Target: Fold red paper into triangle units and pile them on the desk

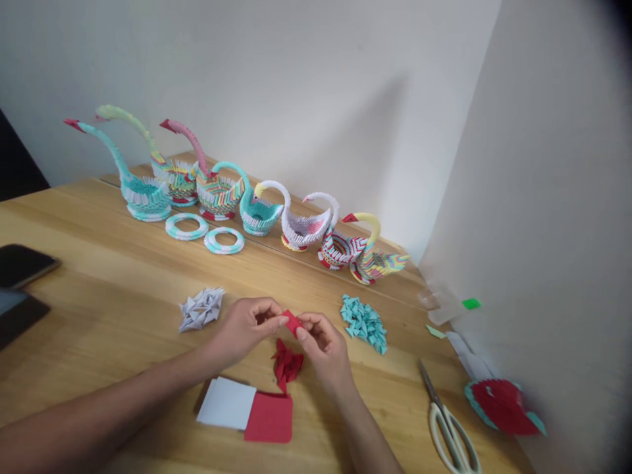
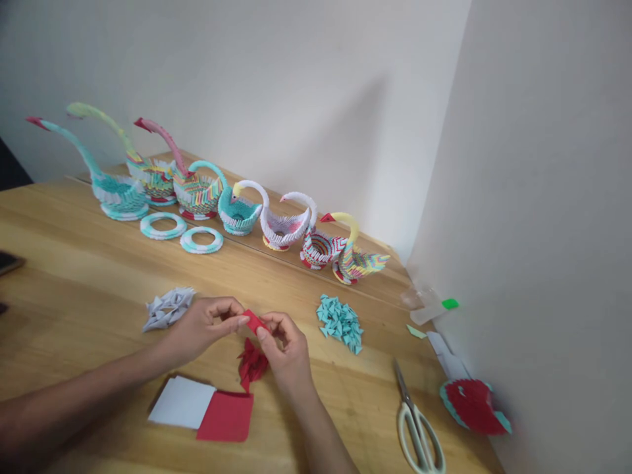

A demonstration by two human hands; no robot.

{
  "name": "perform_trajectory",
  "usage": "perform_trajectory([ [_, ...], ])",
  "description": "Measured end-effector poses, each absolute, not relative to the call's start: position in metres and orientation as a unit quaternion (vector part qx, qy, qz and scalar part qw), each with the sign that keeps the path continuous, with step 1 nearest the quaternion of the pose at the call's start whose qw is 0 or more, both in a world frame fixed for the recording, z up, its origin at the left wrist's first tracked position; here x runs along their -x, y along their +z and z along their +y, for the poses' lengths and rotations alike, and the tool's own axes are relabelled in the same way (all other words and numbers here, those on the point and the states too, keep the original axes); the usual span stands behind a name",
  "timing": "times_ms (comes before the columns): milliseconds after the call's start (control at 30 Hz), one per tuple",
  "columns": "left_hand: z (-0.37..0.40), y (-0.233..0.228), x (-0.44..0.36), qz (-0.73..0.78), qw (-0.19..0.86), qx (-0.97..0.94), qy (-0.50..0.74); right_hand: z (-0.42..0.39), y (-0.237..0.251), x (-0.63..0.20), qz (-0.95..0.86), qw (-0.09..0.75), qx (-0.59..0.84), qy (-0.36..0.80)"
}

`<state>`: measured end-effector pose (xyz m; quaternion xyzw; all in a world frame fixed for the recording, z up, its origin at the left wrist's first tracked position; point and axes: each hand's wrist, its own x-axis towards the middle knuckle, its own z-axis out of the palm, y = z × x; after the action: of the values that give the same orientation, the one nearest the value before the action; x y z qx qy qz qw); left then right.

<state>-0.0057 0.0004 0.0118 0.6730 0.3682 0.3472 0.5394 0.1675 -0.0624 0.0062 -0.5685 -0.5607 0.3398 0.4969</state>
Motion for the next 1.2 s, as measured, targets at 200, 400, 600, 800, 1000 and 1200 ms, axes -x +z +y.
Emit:
perform_trajectory([
  [200, -0.004, 0.015, 0.005, 0.366, 0.524, -0.686, 0.348, -0.063, 0.004, -0.168, -0.558, 0.459, 0.570, 0.392],
  [400, -0.001, 0.014, 0.006, 0.354, 0.576, -0.629, 0.383, -0.063, 0.005, -0.167, -0.556, 0.459, 0.579, 0.381],
  [600, 0.003, 0.005, 0.004, 0.310, 0.636, -0.617, 0.345, -0.065, 0.005, -0.164, -0.555, 0.469, 0.593, 0.347],
  [800, 0.003, 0.000, 0.003, 0.291, 0.661, -0.605, 0.334, -0.064, 0.004, -0.163, -0.548, 0.468, 0.578, 0.382],
  [1000, 0.003, 0.000, 0.003, 0.298, 0.660, -0.604, 0.333, -0.064, 0.004, -0.163, -0.554, 0.467, 0.576, 0.380],
  [1200, 0.001, 0.003, 0.004, 0.309, 0.649, -0.609, 0.334, -0.065, 0.004, -0.163, -0.564, 0.461, 0.584, 0.357],
])
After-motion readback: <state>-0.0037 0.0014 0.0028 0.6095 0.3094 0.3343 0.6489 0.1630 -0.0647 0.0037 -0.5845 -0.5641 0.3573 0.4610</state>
